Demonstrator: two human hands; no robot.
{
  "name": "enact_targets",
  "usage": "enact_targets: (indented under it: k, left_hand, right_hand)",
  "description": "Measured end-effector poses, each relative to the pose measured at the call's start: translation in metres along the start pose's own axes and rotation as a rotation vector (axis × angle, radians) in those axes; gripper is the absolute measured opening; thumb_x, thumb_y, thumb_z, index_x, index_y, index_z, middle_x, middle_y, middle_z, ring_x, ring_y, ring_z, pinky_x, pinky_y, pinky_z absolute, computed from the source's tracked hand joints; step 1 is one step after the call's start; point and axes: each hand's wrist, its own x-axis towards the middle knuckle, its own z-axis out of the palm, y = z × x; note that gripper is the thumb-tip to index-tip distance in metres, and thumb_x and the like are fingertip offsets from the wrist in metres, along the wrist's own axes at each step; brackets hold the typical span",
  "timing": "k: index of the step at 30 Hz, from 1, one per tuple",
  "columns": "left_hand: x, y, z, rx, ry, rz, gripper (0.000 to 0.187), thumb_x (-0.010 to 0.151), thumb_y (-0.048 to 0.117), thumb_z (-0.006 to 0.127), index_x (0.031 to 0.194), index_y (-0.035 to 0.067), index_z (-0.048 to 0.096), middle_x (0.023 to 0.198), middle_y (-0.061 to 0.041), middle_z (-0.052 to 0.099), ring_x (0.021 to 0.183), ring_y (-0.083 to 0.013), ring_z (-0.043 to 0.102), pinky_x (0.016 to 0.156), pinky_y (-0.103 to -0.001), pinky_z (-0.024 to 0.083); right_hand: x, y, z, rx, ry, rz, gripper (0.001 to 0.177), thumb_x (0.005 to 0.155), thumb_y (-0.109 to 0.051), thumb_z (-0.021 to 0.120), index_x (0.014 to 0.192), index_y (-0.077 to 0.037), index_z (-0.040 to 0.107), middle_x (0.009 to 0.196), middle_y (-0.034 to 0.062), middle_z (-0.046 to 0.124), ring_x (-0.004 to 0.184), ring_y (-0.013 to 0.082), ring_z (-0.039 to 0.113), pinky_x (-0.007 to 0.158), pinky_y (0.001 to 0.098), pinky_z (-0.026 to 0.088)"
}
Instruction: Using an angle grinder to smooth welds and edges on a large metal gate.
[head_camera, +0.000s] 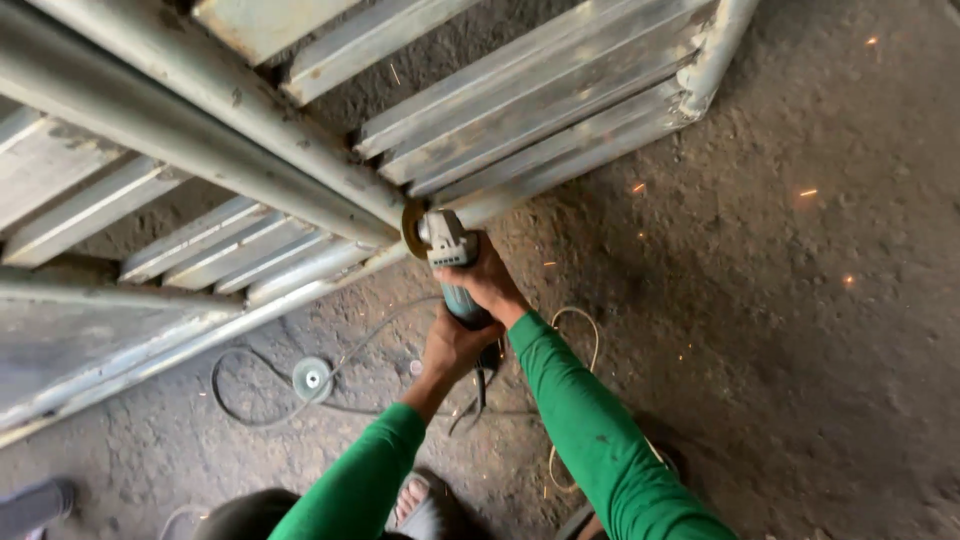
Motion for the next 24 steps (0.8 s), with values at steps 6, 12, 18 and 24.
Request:
enact_targets:
  k: [6, 12, 18, 24]
  left_hand:
    - [-0.002, 0.011, -0.015, 0.006, 0.032, 0.036, 0.094, 0.055, 0.055, 0.092, 0.123, 0.008, 0.047, 0.113, -0.024, 0.069, 0.117, -0.0419, 0.067, 0.1, -0.055, 0.052]
    - [-0.001, -0.013, -0.025, -0.001, -0.02, 0.111, 0.087, 0.053, 0.046, 0.094, 0.12, 0.01, 0.051, 0.105, -0.02, 0.07, 0.111, -0.0402, 0.069, 0.092, -0.055, 0.053]
    - [-0.011, -0.032, -0.044, -0.036, 0.022, 0.093, 0.087, 0.055, 0.043, 0.09, 0.122, 0.006, 0.05, 0.107, -0.028, 0.067, 0.112, -0.0498, 0.066, 0.088, -0.062, 0.049]
    - [0.0, -0.046, -0.066, 0.207, 0.037, 0.031, 0.077, 0.06, 0.048, 0.085, 0.119, 0.014, 0.052, 0.104, -0.019, 0.07, 0.107, -0.0414, 0.07, 0.086, -0.056, 0.054]
  right_hand:
    - [0.005, -0.019, 0.013, -0.024, -0.016, -0.019, 0.083, 0.062, -0.038, 0.095, 0.123, -0.007, 0.048, 0.102, 0.011, 0.057, 0.101, 0.0261, 0.057, 0.088, 0.0448, 0.043]
    - [-0.011, -0.003, 0.027, -0.052, 0.105, 0.021, 0.091, 0.063, -0.038, 0.093, 0.132, -0.007, 0.043, 0.111, 0.0133, 0.056, 0.109, 0.0303, 0.058, 0.091, 0.0475, 0.045]
    - [-0.049, -0.04, 0.061, -0.077, 0.15, 0.083, 0.099, 0.069, -0.049, 0.087, 0.141, -0.008, 0.033, 0.134, 0.0276, 0.05, 0.129, 0.0464, 0.051, 0.101, 0.0613, 0.041]
    - [-0.044, -0.031, 0.088, -0.079, 0.332, 0.156, 0.094, 0.073, -0.045, 0.085, 0.141, -0.012, 0.031, 0.136, 0.025, 0.051, 0.131, 0.0429, 0.052, 0.104, 0.0582, 0.041]
